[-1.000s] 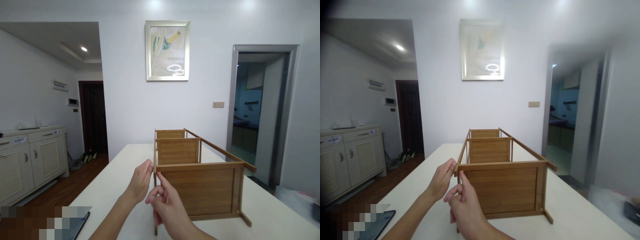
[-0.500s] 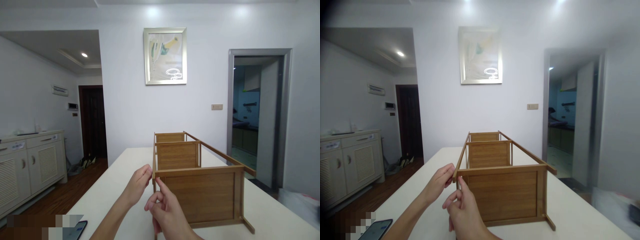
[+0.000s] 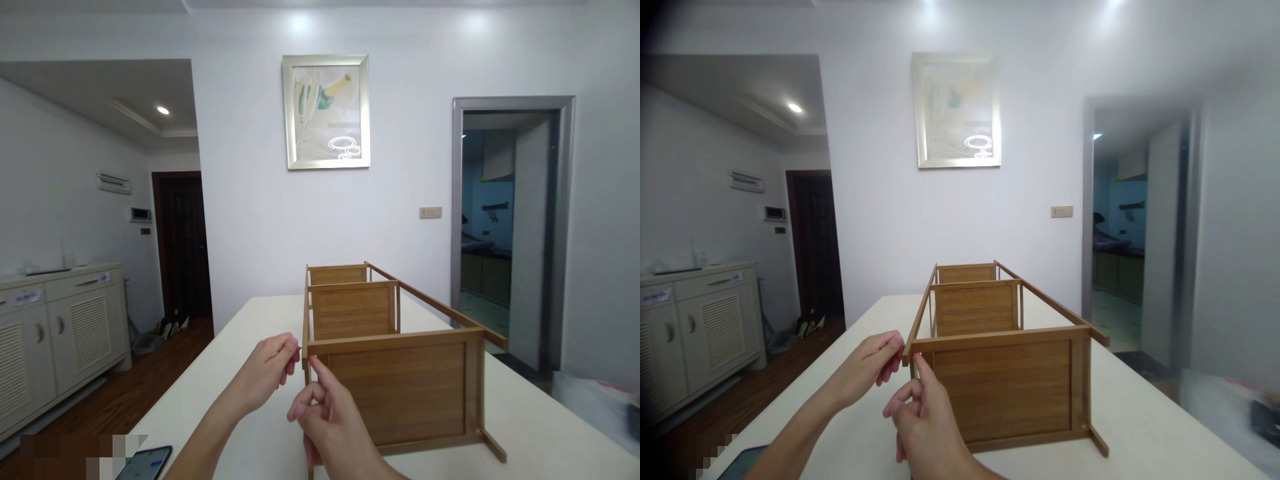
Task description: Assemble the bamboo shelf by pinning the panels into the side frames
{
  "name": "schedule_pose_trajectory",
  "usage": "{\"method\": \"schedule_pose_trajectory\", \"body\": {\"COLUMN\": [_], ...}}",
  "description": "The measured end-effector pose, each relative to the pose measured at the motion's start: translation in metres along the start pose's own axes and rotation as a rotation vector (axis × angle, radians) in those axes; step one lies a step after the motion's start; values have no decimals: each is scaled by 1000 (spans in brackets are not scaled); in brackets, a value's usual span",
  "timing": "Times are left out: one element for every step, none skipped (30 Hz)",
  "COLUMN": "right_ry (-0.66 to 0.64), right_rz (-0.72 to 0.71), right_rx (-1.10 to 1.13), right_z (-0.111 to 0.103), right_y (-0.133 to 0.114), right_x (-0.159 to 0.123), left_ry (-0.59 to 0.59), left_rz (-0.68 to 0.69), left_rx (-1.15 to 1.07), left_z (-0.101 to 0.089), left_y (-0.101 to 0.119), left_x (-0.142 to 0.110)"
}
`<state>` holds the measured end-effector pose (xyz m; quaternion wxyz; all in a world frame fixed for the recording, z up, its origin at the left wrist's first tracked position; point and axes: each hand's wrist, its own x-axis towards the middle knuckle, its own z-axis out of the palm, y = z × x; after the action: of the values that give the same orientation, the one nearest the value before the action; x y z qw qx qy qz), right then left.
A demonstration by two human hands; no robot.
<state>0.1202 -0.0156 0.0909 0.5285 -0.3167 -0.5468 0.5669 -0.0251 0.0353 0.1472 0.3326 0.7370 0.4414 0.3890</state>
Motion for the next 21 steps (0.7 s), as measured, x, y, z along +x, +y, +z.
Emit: {"method": "schedule_pose_trajectory", "body": {"right_ry": [0,0,0,1,1,1,0,-3,-6,-7,-10,-10,-10,-9,-8,-6,-6,-6,-6,-5,-4], "right_rz": [-1,-2,-3,-4,-6,-7,-9,-10,-10,-11,-11,-10,-10,-10,-10,-12,-13,-14,-13,-11,-8], "right_rx": [0,0,2,3,6,8,10,11,13,15,18,21,23,23,21,18,15,13,12,12,11], "right_z": [0,1,1,1,1,1,1,1,0,0,0,0,0,-1,-1,-1,-1,0,0,0,0], "right_y": [0,0,0,1,1,1,1,1,2,2,2,2,3,3,3,3,3,3,2,2,1], "right_x": [0,0,0,0,1,1,1,1,1,1,1,1,1,1,1,1,1,1,1,1,1], "left_ry": [-14,-18,-15,-9,-3,2,9,20,32,47,63,77,89,99,107,112,116,121,121,119,111], "left_rz": [-5,1,13,27,41,56,74,94,117,143,169,195,221,246,269,293,317,333,335,322,292], "left_rx": [13,16,13,12,18,33,55,84,121,161,200,236,267,294,314,331,343,345,328,286,227], "left_z": [1,3,4,5,6,6,6,6,6,6,6,6,6,7,7,7,7,7,6,5,4], "left_y": [0,-1,-1,-1,-1,0,1,2,3,4,5,6,7,8,8,8,8,8,7,7,6], "left_x": [0,0,0,0,-1,-1,-2,-2,-3,-4,-5,-6,-7,-8,-9,-9,-10,-10,-10,-10,-9]}}
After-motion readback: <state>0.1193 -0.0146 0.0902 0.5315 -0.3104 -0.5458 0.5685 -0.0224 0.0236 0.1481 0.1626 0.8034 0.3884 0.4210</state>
